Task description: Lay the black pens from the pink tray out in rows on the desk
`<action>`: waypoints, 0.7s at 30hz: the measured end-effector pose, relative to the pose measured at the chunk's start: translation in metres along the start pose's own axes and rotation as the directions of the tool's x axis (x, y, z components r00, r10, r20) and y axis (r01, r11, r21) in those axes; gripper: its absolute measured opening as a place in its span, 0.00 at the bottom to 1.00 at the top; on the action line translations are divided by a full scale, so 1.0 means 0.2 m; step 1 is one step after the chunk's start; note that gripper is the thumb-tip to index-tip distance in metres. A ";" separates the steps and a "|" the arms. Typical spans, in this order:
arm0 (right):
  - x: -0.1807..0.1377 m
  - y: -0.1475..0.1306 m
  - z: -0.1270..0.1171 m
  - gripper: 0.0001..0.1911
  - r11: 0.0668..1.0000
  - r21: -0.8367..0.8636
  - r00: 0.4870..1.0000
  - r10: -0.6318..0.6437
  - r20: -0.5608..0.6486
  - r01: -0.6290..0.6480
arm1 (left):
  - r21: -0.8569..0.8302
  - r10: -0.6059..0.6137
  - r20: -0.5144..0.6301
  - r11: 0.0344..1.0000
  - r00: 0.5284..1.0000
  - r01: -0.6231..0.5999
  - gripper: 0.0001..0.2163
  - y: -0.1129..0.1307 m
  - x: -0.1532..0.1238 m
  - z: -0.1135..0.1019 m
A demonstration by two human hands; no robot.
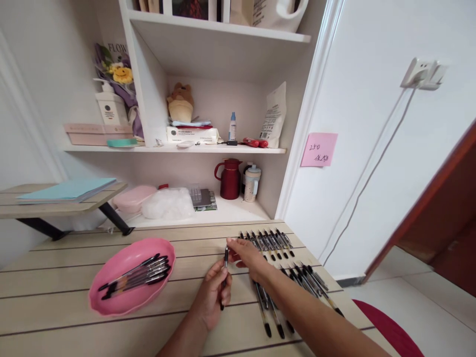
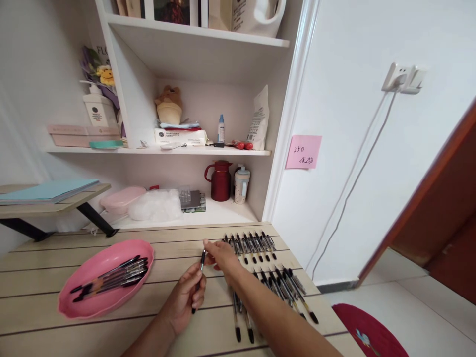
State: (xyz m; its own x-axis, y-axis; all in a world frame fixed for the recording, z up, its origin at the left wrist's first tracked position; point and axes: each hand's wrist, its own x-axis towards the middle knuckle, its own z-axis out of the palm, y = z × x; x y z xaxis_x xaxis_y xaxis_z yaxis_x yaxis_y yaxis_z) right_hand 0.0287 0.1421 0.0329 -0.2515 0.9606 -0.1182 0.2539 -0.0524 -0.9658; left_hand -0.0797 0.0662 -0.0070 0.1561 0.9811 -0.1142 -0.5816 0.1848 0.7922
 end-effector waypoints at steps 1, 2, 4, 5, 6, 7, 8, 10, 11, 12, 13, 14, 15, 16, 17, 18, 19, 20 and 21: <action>-0.02 0.00 0.03 0.21 0.993 0.117 1.000 0.005 -0.007 -0.004 | 0.006 0.007 -0.005 1.000 1.000 -0.007 0.12 0.00 0.00 0.00; -0.04 0.00 0.05 0.20 0.978 0.211 1.000 0.003 -0.026 0.003 | 0.014 0.013 -0.008 1.000 1.000 -0.013 0.13 0.00 0.00 0.01; -0.05 0.00 0.08 0.19 0.954 0.296 0.996 -0.023 -0.080 0.046 | 0.026 0.015 -0.014 1.000 1.000 -0.015 0.14 -0.01 0.00 0.01; -0.04 0.00 0.09 0.19 0.945 0.321 0.995 -0.039 -0.092 0.067 | 0.026 0.010 -0.014 1.000 1.000 -0.010 0.14 -0.01 0.00 0.00; -0.04 -0.01 0.10 0.18 0.937 0.339 0.994 -0.053 -0.091 0.081 | 0.021 0.002 -0.013 1.000 1.000 -0.001 0.14 -0.01 0.00 0.00; -0.04 -0.01 0.10 0.18 0.932 0.352 0.995 -0.064 -0.072 0.086 | 0.010 -0.007 -0.010 1.000 1.000 0.007 0.13 -0.01 0.00 0.00; -0.03 -0.01 0.09 0.18 0.929 0.362 0.997 -0.068 -0.044 0.079 | -0.002 -0.014 -0.007 1.000 1.000 0.014 0.12 -0.01 0.00 -0.01; -0.03 -0.01 0.08 0.19 0.928 0.371 0.999 -0.046 0.001 0.043 | -0.022 -0.022 0.003 1.000 1.000 0.022 0.11 -0.01 0.01 -0.01; -0.04 0.00 0.07 0.19 0.930 0.368 1.000 -0.025 0.016 0.018 | -0.027 -0.022 0.005 0.999 1.000 0.022 0.11 -0.01 0.01 -0.02; -0.04 0.00 0.07 0.19 0.934 0.357 1.000 -0.002 0.025 -0.007 | -0.029 -0.022 0.007 0.999 1.000 0.022 0.11 -0.01 0.01 -0.02; -0.04 0.00 0.06 0.20 0.940 0.341 1.000 0.017 0.026 -0.025 | -0.028 -0.024 0.009 0.999 1.000 0.024 0.11 -0.01 0.01 -0.02; -0.04 0.01 0.06 0.20 0.944 0.328 0.999 0.023 0.026 -0.030 | -0.025 -0.027 0.008 0.999 1.000 0.027 0.11 -0.01 0.01 -0.01; -0.05 0.01 0.06 0.19 0.946 0.323 0.999 0.013 0.037 -0.024 | -0.023 -0.031 0.007 0.999 0.999 0.031 0.11 -0.01 0.01 -0.01; -0.05 0.01 0.06 0.19 0.943 0.334 0.999 -0.004 0.054 -0.014 | -0.024 -0.034 0.006 0.999 0.999 0.034 0.11 -0.01 0.01 -0.01; -0.05 0.00 0.06 0.18 0.934 0.358 0.997 -0.019 0.071 -0.007 | -0.027 -0.036 0.005 0.999 0.999 0.036 0.12 -0.01 0.01 -0.01; -0.05 0.00 0.06 0.18 0.921 0.389 0.996 -0.024 0.082 -0.010 | -0.031 -0.037 0.006 0.999 0.999 0.037 0.12 -0.02 0.01 -0.02; -0.06 0.00 0.06 0.18 0.911 0.412 0.996 -0.013 0.084 -0.023 | -0.036 -0.038 0.008 0.999 0.999 0.039 0.13 -0.02 0.01 -0.02; -0.06 -0.01 0.06 0.18 0.906 0.420 0.997 0.011 0.075 -0.042 | -0.040 -0.039 0.010 0.998 0.999 0.039 0.13 -0.02 0.01 -0.02; -0.06 -0.01 0.06 0.18 0.907 0.416 0.998 0.037 0.056 -0.057 | -0.041 -0.040 0.011 0.998 0.999 0.040 0.14 -0.02 0.01 -0.02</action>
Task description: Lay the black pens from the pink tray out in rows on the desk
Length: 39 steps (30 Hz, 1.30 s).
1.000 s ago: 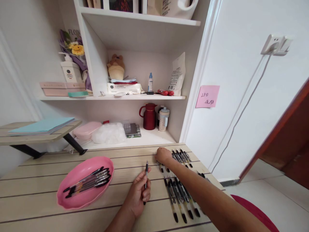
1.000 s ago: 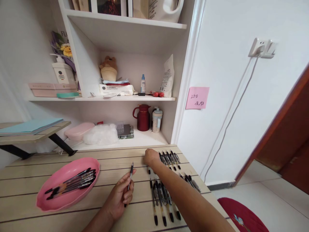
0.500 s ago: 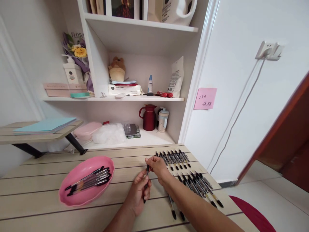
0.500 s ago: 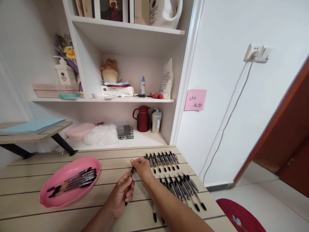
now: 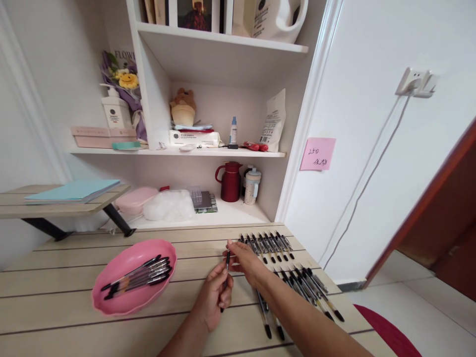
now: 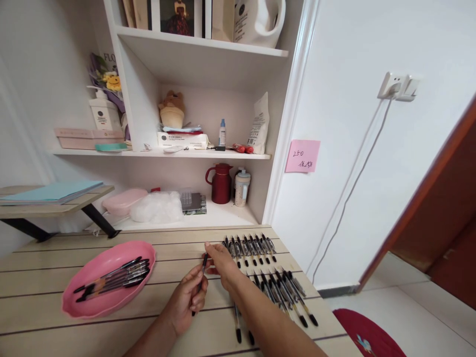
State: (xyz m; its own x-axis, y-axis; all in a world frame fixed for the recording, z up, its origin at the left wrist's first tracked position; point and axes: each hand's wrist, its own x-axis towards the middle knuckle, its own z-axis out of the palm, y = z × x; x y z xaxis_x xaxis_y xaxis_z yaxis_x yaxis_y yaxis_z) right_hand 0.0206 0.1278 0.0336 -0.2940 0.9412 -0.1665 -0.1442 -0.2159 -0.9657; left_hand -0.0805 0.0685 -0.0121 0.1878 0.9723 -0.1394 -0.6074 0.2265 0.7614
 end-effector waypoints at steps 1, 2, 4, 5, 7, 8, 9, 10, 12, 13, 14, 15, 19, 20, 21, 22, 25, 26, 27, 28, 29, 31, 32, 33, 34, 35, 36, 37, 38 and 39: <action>0.00 0.00 0.00 0.18 1.000 -0.011 1.000 0.006 -0.019 -0.007 | 0.001 -0.003 0.000 1.000 1.000 0.003 0.14 0.00 0.00 0.00; 0.00 0.00 0.00 0.18 1.000 -0.021 1.000 0.005 -0.017 -0.005 | 0.004 -0.006 -0.001 1.000 1.000 0.006 0.13 0.00 0.00 0.00; 0.00 0.01 0.00 0.18 1.000 0.002 1.000 -0.008 0.022 0.008 | 0.009 -0.009 -0.010 1.000 1.000 0.009 0.13 0.00 0.00 0.00; 0.00 0.02 0.00 0.18 0.999 0.031 0.999 -0.011 0.039 0.010 | 0.011 -0.009 -0.012 1.000 1.000 0.009 0.13 0.00 0.00 0.00; 0.01 0.04 -0.01 0.19 0.998 0.067 1.000 -0.006 0.017 0.005 | 0.013 -0.006 -0.011 1.000 1.000 0.007 0.12 0.01 0.00 0.01; 0.01 0.04 -0.01 0.19 0.998 0.070 1.000 -0.007 -0.017 0.008 | 0.014 -0.006 -0.012 1.000 1.000 0.006 0.12 0.01 0.00 0.01; 0.01 0.05 -0.01 0.19 0.998 0.069 0.999 -0.012 -0.045 0.015 | 0.015 -0.007 -0.011 1.000 1.000 0.008 0.12 0.01 0.00 0.01; 0.01 0.06 -0.01 0.19 0.997 0.071 0.998 -0.020 -0.059 0.024 | 0.016 -0.009 -0.010 1.000 1.000 0.009 0.12 0.01 0.00 0.01; 0.01 0.07 -0.01 0.19 0.994 0.102 0.998 -0.026 -0.051 0.031 | 0.016 -0.012 -0.009 1.000 1.000 0.012 0.12 0.01 0.00 0.01; 0.02 0.07 -0.01 0.19 0.992 0.124 0.999 -0.021 -0.031 0.025 | 0.013 -0.014 -0.007 1.000 1.000 0.014 0.12 0.01 0.00 0.01; 0.02 0.07 -0.01 0.19 0.990 0.142 1.000 -0.011 -0.012 0.013 | 0.010 -0.014 -0.005 1.000 1.000 0.014 0.13 0.01 0.00 0.01; 0.02 0.06 -0.01 0.19 0.988 0.155 1.000 0.001 0.003 -0.002 | 0.006 -0.014 -0.004 1.000 1.000 0.014 0.13 0.01 0.00 0.01; 0.02 0.05 0.00 0.19 0.988 0.152 1.000 0.008 0.003 -0.009 | 0.007 -0.013 -0.002 1.000 1.000 0.013 0.13 0.01 0.00 0.01; 0.02 0.05 0.00 0.19 0.989 0.147 1.000 -0.002 -0.004 0.003 | 0.008 -0.012 0.002 1.000 1.000 0.012 0.12 0.01 0.00 0.00; 0.03 0.04 0.00 0.18 0.989 0.145 1.000 -0.014 -0.004 0.015 | 0.006 -0.010 0.006 1.000 1.000 0.010 0.12 0.01 0.00 0.00; 0.03 0.04 0.00 0.18 0.988 0.150 1.000 -0.025 0.001 0.024 | 0.003 -0.006 0.009 1.000 1.000 0.006 0.12 0.01 0.00 0.00; 0.03 0.02 0.01 0.17 0.984 0.173 0.999 -0.039 0.034 0.032 | -0.011 -0.004 0.007 1.000 1.000 0.004 0.12 0.01 0.00 0.00; 0.04 0.02 0.01 0.17 0.983 0.179 0.998 -0.038 0.048 0.029 | -0.014 -0.006 0.004 1.000 1.000 0.006 0.12 0.01 0.00 0.00; 0.04 0.02 0.01 0.17 0.983 0.184 0.997 -0.035 0.064 0.023 | -0.017 -0.009 0.001 1.000 1.000 0.009 0.11 0.01 0.00 0.00; 0.04 0.02 0.01 0.17 0.982 0.190 0.997 -0.030 0.076 0.015 | -0.020 -0.010 -0.005 1.000 1.000 0.010 0.12 0.01 0.00 0.00; 0.04 0.02 0.01 0.18 0.981 0.195 0.996 -0.021 0.082 0.004 | -0.021 -0.010 -0.010 1.000 1.000 0.010 0.12 0.01 0.00 0.00; 0.04 0.03 0.01 0.18 0.984 0.179 0.997 0.006 0.076 -0.020 | -0.022 -0.008 -0.015 1.000 1.000 0.007 0.12 0.01 0.00 0.00; 0.04 0.03 0.01 0.17 0.988 0.153 0.998 0.019 0.064 -0.029 | -0.022 -0.007 -0.015 1.000 1.000 0.007 0.13 0.01 0.00 0.00; 0.04 0.04 0.01 0.17 0.992 0.120 0.998 0.026 0.050 -0.032 | -0.022 -0.007 -0.013 1.000 1.000 0.007 0.13 0.01 0.00 0.00; 0.04 0.04 0.01 0.17 0.996 0.090 0.999 0.020 0.037 -0.024 | -0.022 -0.007 -0.011 1.000 1.000 0.006 0.12 0.01 0.00 0.00; 0.05 0.04 0.01 0.16 0.998 0.070 1.000 0.003 0.028 -0.005 | -0.024 -0.007 -0.010 1.000 1.000 0.007 0.12 0.01 0.00 0.00; 0.05 0.04 0.00 0.16 0.998 0.064 1.000 -0.021 0.018 0.020 | -0.024 -0.008 -0.009 1.000 1.000 0.008 0.12 0.01 0.00 0.00; 0.07 0.03 0.00 0.15 0.996 0.072 0.999 -0.048 0.006 0.048 | -0.023 -0.011 -0.005 1.000 1.000 0.011 0.12 0.01 0.00 0.00; 0.08 0.02 -0.01 0.15 0.994 0.085 0.997 -0.073 -0.008 0.073 | -0.021 -0.014 0.002 1.000 1.000 0.014 0.12 0.01 0.00 -0.01; 0.10 0.01 -0.02 0.15 0.991 0.096 0.995 -0.093 -0.028 0.095 | -0.019 -0.020 0.010 1.000 1.000 0.020 0.13 0.01 0.00 -0.01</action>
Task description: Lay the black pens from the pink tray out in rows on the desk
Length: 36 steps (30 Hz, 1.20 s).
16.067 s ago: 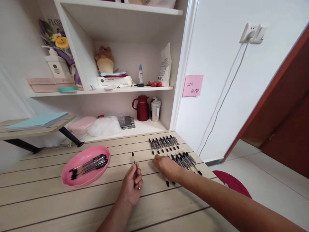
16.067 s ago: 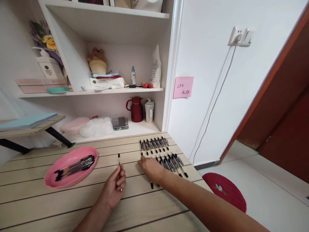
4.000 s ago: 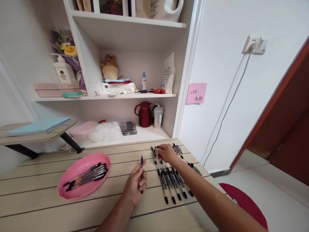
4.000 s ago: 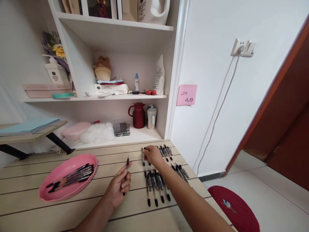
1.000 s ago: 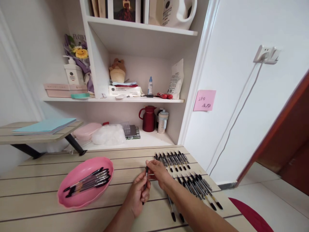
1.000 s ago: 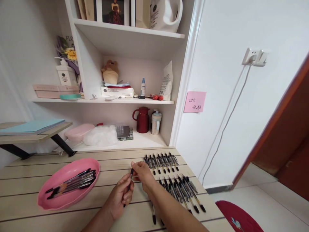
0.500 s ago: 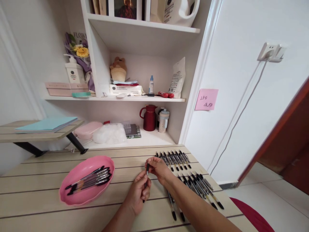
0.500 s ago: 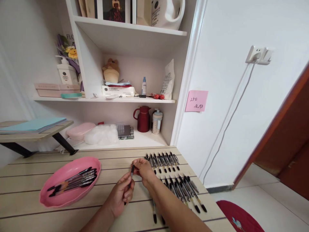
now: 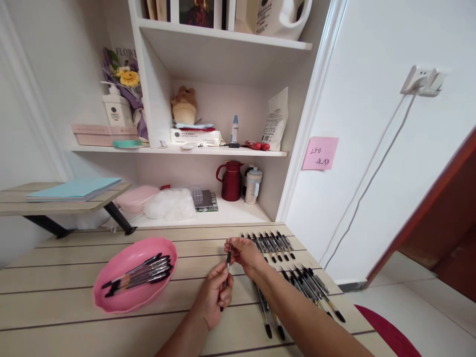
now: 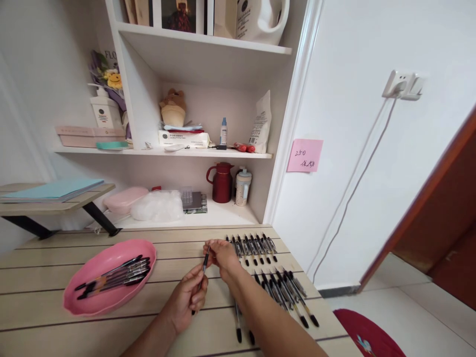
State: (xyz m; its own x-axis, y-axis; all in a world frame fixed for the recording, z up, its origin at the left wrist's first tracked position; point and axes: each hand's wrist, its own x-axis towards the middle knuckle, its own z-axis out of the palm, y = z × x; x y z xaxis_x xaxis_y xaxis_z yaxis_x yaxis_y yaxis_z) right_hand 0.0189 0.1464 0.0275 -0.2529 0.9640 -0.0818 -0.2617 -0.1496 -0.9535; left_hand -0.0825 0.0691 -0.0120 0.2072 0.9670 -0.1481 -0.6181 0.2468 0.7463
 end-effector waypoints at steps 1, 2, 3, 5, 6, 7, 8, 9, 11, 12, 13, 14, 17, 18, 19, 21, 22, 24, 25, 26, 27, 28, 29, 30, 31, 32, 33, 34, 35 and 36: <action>0.02 -0.02 -0.01 0.14 1.000 0.004 1.000 -0.017 -0.024 0.017 | 0.000 -0.006 0.006 1.000 1.000 0.006 0.14 0.00 0.00 0.00; 0.04 -0.03 -0.03 0.14 1.000 0.001 0.998 -0.031 -0.050 0.031 | -0.002 -0.012 0.011 1.000 1.000 0.012 0.15 0.00 0.00 0.00; 0.06 -0.05 -0.05 0.13 0.999 -0.008 0.996 -0.046 -0.077 0.045 | -0.005 -0.014 0.013 1.000 1.000 0.014 0.16 0.00 0.00 -0.01; 0.10 -0.08 -0.09 0.12 0.997 -0.049 0.990 -0.068 -0.123 0.063 | -0.015 -0.015 0.007 1.000 1.000 0.015 0.18 0.01 0.00 -0.01; 0.11 -0.09 -0.12 0.12 0.995 -0.082 0.987 -0.076 -0.139 0.065 | -0.021 -0.015 0.004 1.000 1.000 0.015 0.18 0.01 0.00 -0.01; 0.12 -0.10 -0.14 0.12 0.991 -0.121 0.985 -0.082 -0.151 0.064 | -0.028 -0.014 0.002 1.000 1.000 0.014 0.18 0.01 0.00 -0.01; 0.12 -0.09 -0.17 0.11 0.984 -0.168 0.983 -0.088 -0.161 0.061 | -0.035 -0.014 -0.001 0.999 1.000 0.014 0.18 0.01 0.00 -0.01; 0.12 -0.09 -0.20 0.11 0.974 -0.221 0.981 -0.094 -0.167 0.056 | -0.043 -0.014 -0.007 0.999 1.000 0.014 0.18 0.01 0.00 -0.01; 0.12 -0.06 -0.25 0.10 0.939 -0.341 0.979 -0.107 -0.172 0.043 | -0.057 -0.014 -0.021 0.998 1.000 0.013 0.17 0.02 0.00 -0.01; 0.12 -0.05 -0.28 0.09 0.913 -0.406 0.979 -0.114 -0.171 0.035 | -0.062 -0.014 -0.027 0.998 1.000 0.012 0.17 0.02 0.00 -0.01; 0.11 -0.04 -0.30 0.09 0.881 -0.472 0.978 -0.121 -0.169 0.027 | -0.065 -0.014 -0.031 0.998 0.999 0.012 0.17 0.02 0.00 -0.01; 0.11 -0.03 -0.31 0.08 0.843 -0.538 0.978 -0.128 -0.165 0.020 | -0.068 -0.014 -0.032 0.998 0.999 0.012 0.16 0.02 0.00 -0.01; 0.08 -0.01 -0.33 0.08 0.683 -0.731 0.977 -0.161 -0.138 0.009 | -0.077 -0.015 -0.025 0.997 1.000 0.013 0.16 0.02 0.00 0.00; 0.08 -0.01 -0.33 0.07 0.614 -0.789 0.977 -0.176 -0.121 0.013 | -0.076 -0.016 -0.023 0.997 1.000 0.014 0.16 0.02 0.00 0.00; 0.07 -0.01 -0.32 0.07 0.541 -0.841 0.976 -0.191 -0.102 0.018 | -0.074 -0.016 -0.020 0.997 1.000 0.015 0.16 0.02 -0.01 0.00; 0.05 -0.01 -0.30 0.05 0.388 -0.921 0.974 -0.217 -0.065 0.025 | -0.068 -0.012 -0.015 0.998 1.000 0.011 0.16 0.02 -0.01 0.00; 0.04 -0.01 -0.29 0.05 0.315 -0.949 0.973 -0.226 -0.049 0.026 | -0.065 -0.009 -0.014 0.998 1.000 0.008 0.16 0.02 -0.01 0.00; 0.02 0.00 -0.26 0.07 0.185 -0.983 0.971 -0.240 -0.021 0.025 | -0.062 -0.007 -0.015 0.998 1.000 0.006 0.17 0.02 -0.01 0.00; 0.02 0.00 -0.25 0.08 0.128 -0.991 0.969 -0.245 -0.006 0.027 | -0.061 -0.010 -0.015 0.998 1.000 0.009 0.17 0.02 -0.01 0.00; 0.01 0.01 -0.24 0.08 0.078 -0.996 0.968 -0.250 0.010 0.031 | -0.060 -0.015 -0.014 0.998 1.000 0.014 0.17 0.02 -0.01 0.00; 0.01 0.01 -0.23 0.09 0.034 -0.999 0.967 -0.253 0.025 0.035 | -0.061 -0.021 -0.012 0.998 1.000 0.020 0.17 0.02 -0.01 0.00; 0.01 0.01 -0.22 0.09 -0.005 -0.999 0.966 -0.256 0.038 0.038 | -0.062 -0.026 -0.009 0.998 1.000 0.026 0.18 0.02 0.00 0.00; 0.01 0.02 -0.22 0.09 -0.040 -0.998 0.965 -0.259 0.048 0.039 | -0.063 -0.029 -0.006 0.998 1.000 0.029 0.17 0.02 0.00 0.00; 0.02 0.02 -0.22 0.09 -0.070 -0.997 0.964 -0.260 0.056 0.039 | -0.062 -0.030 -0.003 0.998 1.000 0.030 0.17 0.02 0.00 0.00; 0.02 0.02 -0.22 0.09 -0.096 -0.995 0.963 -0.262 0.063 0.039 | -0.061 -0.029 0.000 0.998 1.000 0.029 0.17 0.02 0.00 0.00; 0.03 0.02 -0.22 0.09 -0.120 -0.992 0.962 -0.263 0.068 0.038 | -0.059 -0.028 0.002 0.998 1.000 0.028 0.17 0.02 0.00 0.00; 0.03 0.02 -0.21 0.10 -0.140 -0.989 0.962 -0.264 0.073 0.037 | -0.057 -0.025 0.003 0.998 1.000 0.025 0.16 0.01 0.00 0.00; 0.03 0.02 -0.21 0.10 -0.157 -0.987 0.962 -0.263 0.078 0.037 | -0.057 -0.022 0.003 0.998 1.000 0.023 0.16 0.01 0.00 0.00; 0.03 0.02 -0.21 0.10 -0.173 -0.984 0.962 -0.261 0.082 0.037 | -0.057 -0.020 0.002 0.998 1.000 0.020 0.16 0.01 0.00 0.00; 0.03 0.02 -0.21 0.10 -0.187 -0.982 0.962 -0.259 0.086 0.038 | -0.058 -0.018 0.001 0.998 1.000 0.018 0.16 0.01 0.00 0.00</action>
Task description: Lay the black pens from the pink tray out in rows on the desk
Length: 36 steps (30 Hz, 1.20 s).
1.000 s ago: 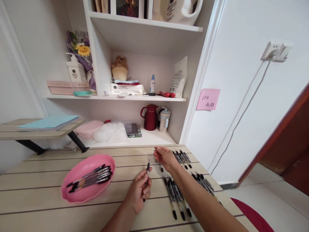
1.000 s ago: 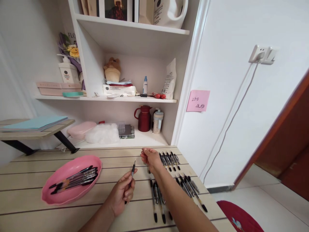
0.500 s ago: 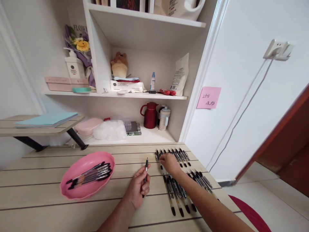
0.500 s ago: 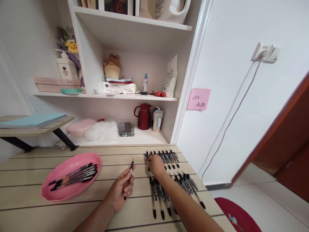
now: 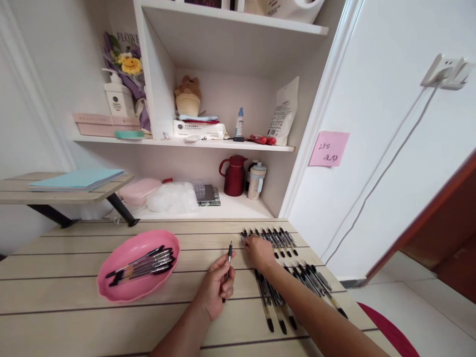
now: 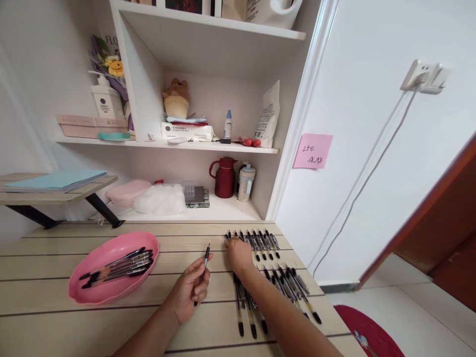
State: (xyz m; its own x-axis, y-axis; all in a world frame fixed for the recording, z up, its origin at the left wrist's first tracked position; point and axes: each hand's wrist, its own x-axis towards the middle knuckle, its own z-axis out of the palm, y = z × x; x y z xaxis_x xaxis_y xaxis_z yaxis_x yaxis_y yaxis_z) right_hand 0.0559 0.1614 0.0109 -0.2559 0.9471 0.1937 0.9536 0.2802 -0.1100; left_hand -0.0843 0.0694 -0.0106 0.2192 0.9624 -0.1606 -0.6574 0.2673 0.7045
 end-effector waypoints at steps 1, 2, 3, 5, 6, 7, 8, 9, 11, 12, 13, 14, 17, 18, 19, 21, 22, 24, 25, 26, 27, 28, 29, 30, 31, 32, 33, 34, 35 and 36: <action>0.00 0.00 0.00 0.10 1.000 -0.011 1.000 -0.004 0.001 0.004 | -0.001 0.001 0.000 1.000 1.000 -0.001 0.16 0.00 0.00 0.00; 0.00 0.00 0.00 0.10 1.000 -0.020 1.000 -0.007 0.001 0.007 | -0.003 0.001 0.000 1.000 1.000 -0.001 0.16 0.00 0.00 0.00; -0.01 0.00 0.00 0.10 1.000 -0.027 1.000 -0.010 0.000 0.010 | -0.004 0.000 0.001 1.000 1.000 0.000 0.16 0.00 0.00 0.00; -0.01 0.00 0.00 0.10 0.999 -0.038 1.000 -0.013 -0.002 0.013 | -0.006 0.002 0.006 1.000 1.000 -0.002 0.15 0.00 0.00 0.00; -0.01 0.00 0.00 0.10 0.999 -0.042 1.000 -0.013 -0.002 0.013 | -0.006 0.002 0.009 1.000 1.000 -0.002 0.15 0.00 0.00 0.00; -0.01 0.00 0.01 0.10 0.999 -0.046 1.000 -0.013 -0.002 0.013 | -0.006 0.003 0.010 1.000 1.000 -0.003 0.15 0.00 0.00 0.00; -0.01 0.00 0.01 0.10 0.999 -0.049 1.000 -0.012 -0.002 0.012 | -0.006 0.001 0.010 1.000 1.000 -0.001 0.15 0.00 0.00 0.00; 0.00 0.00 0.01 0.10 0.999 -0.051 1.000 -0.010 -0.001 0.010 | -0.004 -0.002 0.009 1.000 1.000 0.002 0.15 0.00 0.00 0.00; 0.00 0.00 0.01 0.10 0.998 -0.055 1.000 -0.007 0.002 0.007 | 0.000 -0.009 0.007 1.000 1.000 0.009 0.15 0.00 0.00 0.00; 0.01 0.00 0.02 0.10 0.998 -0.056 1.000 -0.005 0.003 0.005 | 0.001 -0.010 0.008 1.000 1.000 0.010 0.15 0.00 0.00 0.00; 0.01 -0.01 0.02 0.10 0.998 -0.058 1.000 -0.003 0.003 0.003 | 0.003 -0.008 0.010 1.000 1.000 0.008 0.15 0.00 0.00 0.00; 0.01 -0.01 0.02 0.11 0.998 -0.059 1.000 0.000 0.003 0.001 | 0.004 -0.005 0.012 1.000 1.000 0.005 0.15 0.00 0.00 0.00; 0.01 -0.02 0.03 0.11 0.998 -0.059 1.000 0.004 0.000 -0.004 | 0.005 0.003 0.012 1.000 1.000 -0.003 0.16 0.00 0.00 0.00; 0.01 -0.02 0.03 0.11 0.998 -0.058 1.000 0.005 -0.001 -0.005 | 0.006 0.004 0.010 1.000 1.000 -0.004 0.16 0.00 0.00 0.00; 0.01 -0.02 0.02 0.10 0.998 -0.055 1.000 0.007 -0.003 -0.007 | 0.008 0.004 0.007 1.000 1.000 -0.004 0.16 0.00 0.00 0.00; 0.00 -0.02 0.01 0.10 0.999 -0.049 1.000 0.011 -0.008 -0.011 | 0.014 0.006 0.002 1.000 1.000 -0.006 0.16 0.00 0.00 0.00; 0.00 -0.01 0.00 0.09 0.999 -0.047 1.000 0.013 -0.010 -0.014 | 0.016 0.008 -0.001 1.000 1.000 -0.008 0.16 0.00 0.00 0.00; -0.03 0.00 -0.03 0.09 0.999 -0.030 1.000 0.017 -0.022 -0.018 | 0.019 0.016 -0.010 1.000 1.000 -0.016 0.16 0.00 0.00 0.01; -0.04 0.01 -0.05 0.08 1.000 -0.014 0.999 0.021 -0.031 -0.022 | 0.020 0.024 -0.020 1.000 1.000 -0.023 0.16 0.00 0.00 0.01; -0.07 0.03 -0.07 0.08 1.000 0.008 0.999 0.029 -0.041 -0.029 | 0.021 0.030 -0.031 0.999 0.999 -0.029 0.16 0.00 0.00 0.01; -0.10 0.04 -0.10 0.08 0.999 0.034 0.998 0.039 -0.051 -0.037 | 0.023 0.036 -0.042 0.999 0.998 -0.035 0.16 0.00 -0.01 0.01; -0.14 0.05 -0.12 0.07 0.997 0.063 0.997 0.048 -0.059 -0.045 | 0.027 0.042 -0.055 0.999 0.998 -0.040 0.17 0.00 -0.01 0.01; -0.19 0.06 -0.15 0.07 0.994 0.095 0.997 0.053 -0.062 -0.047 | 0.032 0.049 -0.067 0.998 0.997 -0.046 0.17 0.00 -0.01 0.01; -0.24 0.06 -0.17 0.06 0.991 0.127 0.997 0.050 -0.059 -0.042 | 0.039 0.057 -0.081 0.998 0.995 -0.054 0.18 0.00 -0.01 0.02; -0.30 0.06 -0.19 0.06 0.985 0.168 0.998 0.032 -0.047 -0.024 | 0.048 0.069 -0.099 0.997 0.993 -0.064 0.18 0.00 -0.02 0.02; -0.36 0.06 -0.21 0.05 0.977 0.215 1.000 0.005 -0.023 0.000 | 0.060 0.084 -0.123 0.995 0.989 -0.077 0.18 0.00 -0.02 0.02; -0.42 0.05 -0.22 0.05 0.964 0.265 1.000 -0.020 0.021 0.014 | 0.079 0.103 -0.154 0.993 0.983 -0.091 0.18 0.00 -0.02 0.03; -0.48 0.03 -0.23 0.05 0.949 0.314 0.997 -0.042 0.060 0.021 | 0.123 0.125 -0.192 0.987 0.973 -0.102 0.18 0.01 -0.02 0.04; -0.54 0.01 -0.22 0.05 0.934 0.357 0.992 -0.063 0.105 0.022 | 0.187 0.149 -0.231 0.977 0.961 -0.106 0.18 0.01 -0.01 0.04; -0.59 -0.01 -0.22 0.06 0.921 0.388 0.986 -0.086 0.144 0.024 | 0.262 0.173 -0.266 0.960 0.948 -0.102 0.18 0.02 0.01 0.05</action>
State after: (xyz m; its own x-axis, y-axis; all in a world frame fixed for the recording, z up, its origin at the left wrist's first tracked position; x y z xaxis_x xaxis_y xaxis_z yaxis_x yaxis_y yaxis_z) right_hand 0.0922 0.0423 0.0311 -0.3576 0.9320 0.0598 0.8108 0.3416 -0.4753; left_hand -0.0787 0.0715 -0.0019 -0.0974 0.9720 -0.2140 -0.4639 0.1459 0.8738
